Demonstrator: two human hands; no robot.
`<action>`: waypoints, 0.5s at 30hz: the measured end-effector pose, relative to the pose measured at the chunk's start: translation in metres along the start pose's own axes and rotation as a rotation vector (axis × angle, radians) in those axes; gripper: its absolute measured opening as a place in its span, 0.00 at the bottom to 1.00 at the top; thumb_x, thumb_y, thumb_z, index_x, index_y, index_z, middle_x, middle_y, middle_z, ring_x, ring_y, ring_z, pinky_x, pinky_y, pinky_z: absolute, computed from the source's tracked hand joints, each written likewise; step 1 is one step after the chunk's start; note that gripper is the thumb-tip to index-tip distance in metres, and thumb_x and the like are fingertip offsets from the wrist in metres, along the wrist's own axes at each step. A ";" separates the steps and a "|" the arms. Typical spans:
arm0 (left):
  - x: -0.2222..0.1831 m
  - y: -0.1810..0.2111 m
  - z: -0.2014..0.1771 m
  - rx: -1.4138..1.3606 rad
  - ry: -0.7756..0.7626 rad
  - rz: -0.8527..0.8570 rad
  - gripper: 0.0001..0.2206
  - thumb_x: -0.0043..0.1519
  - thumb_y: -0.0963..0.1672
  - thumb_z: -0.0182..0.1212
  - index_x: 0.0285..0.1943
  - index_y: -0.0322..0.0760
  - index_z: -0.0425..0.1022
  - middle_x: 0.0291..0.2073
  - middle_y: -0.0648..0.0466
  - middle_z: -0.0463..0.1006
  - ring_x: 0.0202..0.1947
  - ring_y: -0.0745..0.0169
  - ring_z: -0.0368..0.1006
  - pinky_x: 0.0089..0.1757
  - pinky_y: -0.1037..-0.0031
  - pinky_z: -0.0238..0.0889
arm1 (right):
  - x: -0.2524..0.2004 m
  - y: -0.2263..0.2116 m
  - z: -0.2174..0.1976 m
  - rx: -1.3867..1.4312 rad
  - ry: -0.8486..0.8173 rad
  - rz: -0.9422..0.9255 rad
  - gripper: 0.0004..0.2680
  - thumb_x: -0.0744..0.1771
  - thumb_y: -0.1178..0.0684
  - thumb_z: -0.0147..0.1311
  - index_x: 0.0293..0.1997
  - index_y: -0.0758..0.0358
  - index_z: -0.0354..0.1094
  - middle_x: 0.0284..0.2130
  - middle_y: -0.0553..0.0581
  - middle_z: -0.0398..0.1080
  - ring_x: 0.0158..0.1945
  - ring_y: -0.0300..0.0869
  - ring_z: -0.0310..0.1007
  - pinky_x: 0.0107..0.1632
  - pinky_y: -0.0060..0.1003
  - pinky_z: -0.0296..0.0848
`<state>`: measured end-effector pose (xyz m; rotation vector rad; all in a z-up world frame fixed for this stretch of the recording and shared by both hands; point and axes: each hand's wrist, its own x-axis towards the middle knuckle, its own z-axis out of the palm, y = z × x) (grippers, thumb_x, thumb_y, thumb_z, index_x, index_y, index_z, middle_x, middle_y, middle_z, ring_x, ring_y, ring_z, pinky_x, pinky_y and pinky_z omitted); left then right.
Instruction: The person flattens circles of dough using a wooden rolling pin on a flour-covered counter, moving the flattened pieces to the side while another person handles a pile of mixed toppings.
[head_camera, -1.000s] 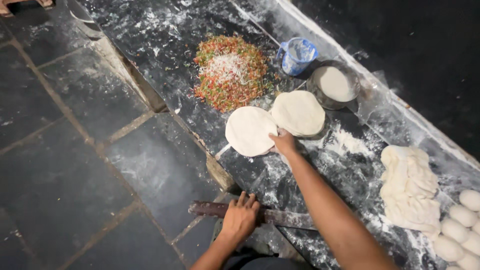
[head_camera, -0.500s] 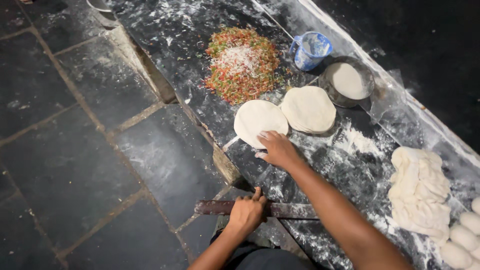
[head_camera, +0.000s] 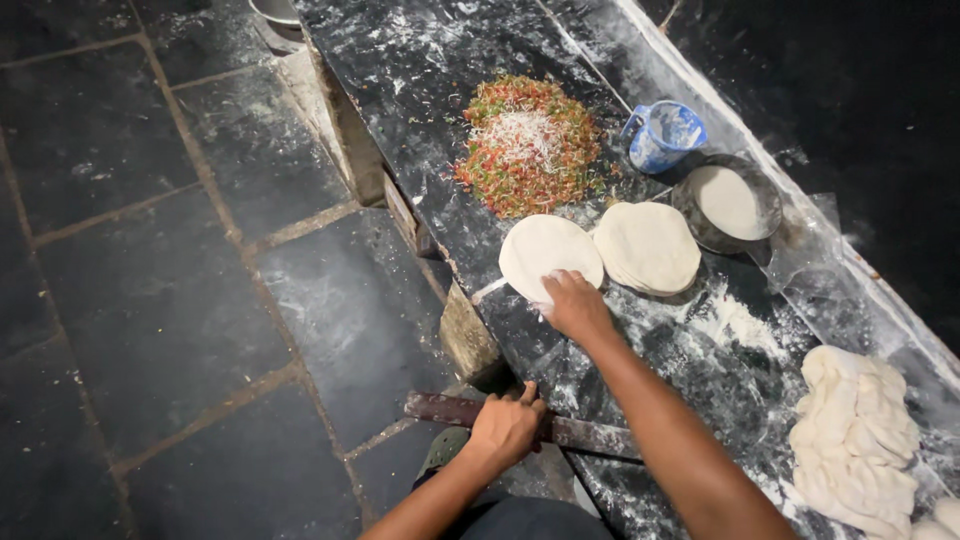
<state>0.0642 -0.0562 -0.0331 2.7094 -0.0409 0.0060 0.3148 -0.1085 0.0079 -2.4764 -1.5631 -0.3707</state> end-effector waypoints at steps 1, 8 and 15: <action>0.001 0.001 -0.002 -0.009 -0.020 -0.003 0.20 0.52 0.47 0.72 0.52 0.40 0.75 0.68 0.39 0.68 0.47 0.45 0.78 0.43 0.54 0.68 | 0.001 0.000 0.000 -0.019 -0.061 0.005 0.19 0.61 0.45 0.63 0.54 0.61 0.71 0.50 0.63 0.74 0.54 0.56 0.72 0.53 0.49 0.73; -0.002 0.004 -0.008 -0.080 -0.066 -0.045 0.23 0.50 0.48 0.73 0.53 0.39 0.74 0.68 0.40 0.66 0.48 0.43 0.77 0.44 0.53 0.67 | 0.011 0.004 -0.004 0.079 -0.164 0.211 0.18 0.64 0.46 0.61 0.57 0.58 0.72 0.52 0.61 0.73 0.57 0.56 0.71 0.59 0.49 0.71; 0.000 -0.001 -0.009 0.126 -0.220 -0.074 0.26 0.61 0.46 0.57 0.67 0.25 0.64 0.30 0.46 0.84 0.28 0.48 0.79 0.31 0.57 0.72 | -0.070 0.001 -0.057 0.441 -0.146 0.550 0.18 0.64 0.39 0.62 0.56 0.55 0.74 0.55 0.63 0.71 0.59 0.55 0.70 0.59 0.49 0.68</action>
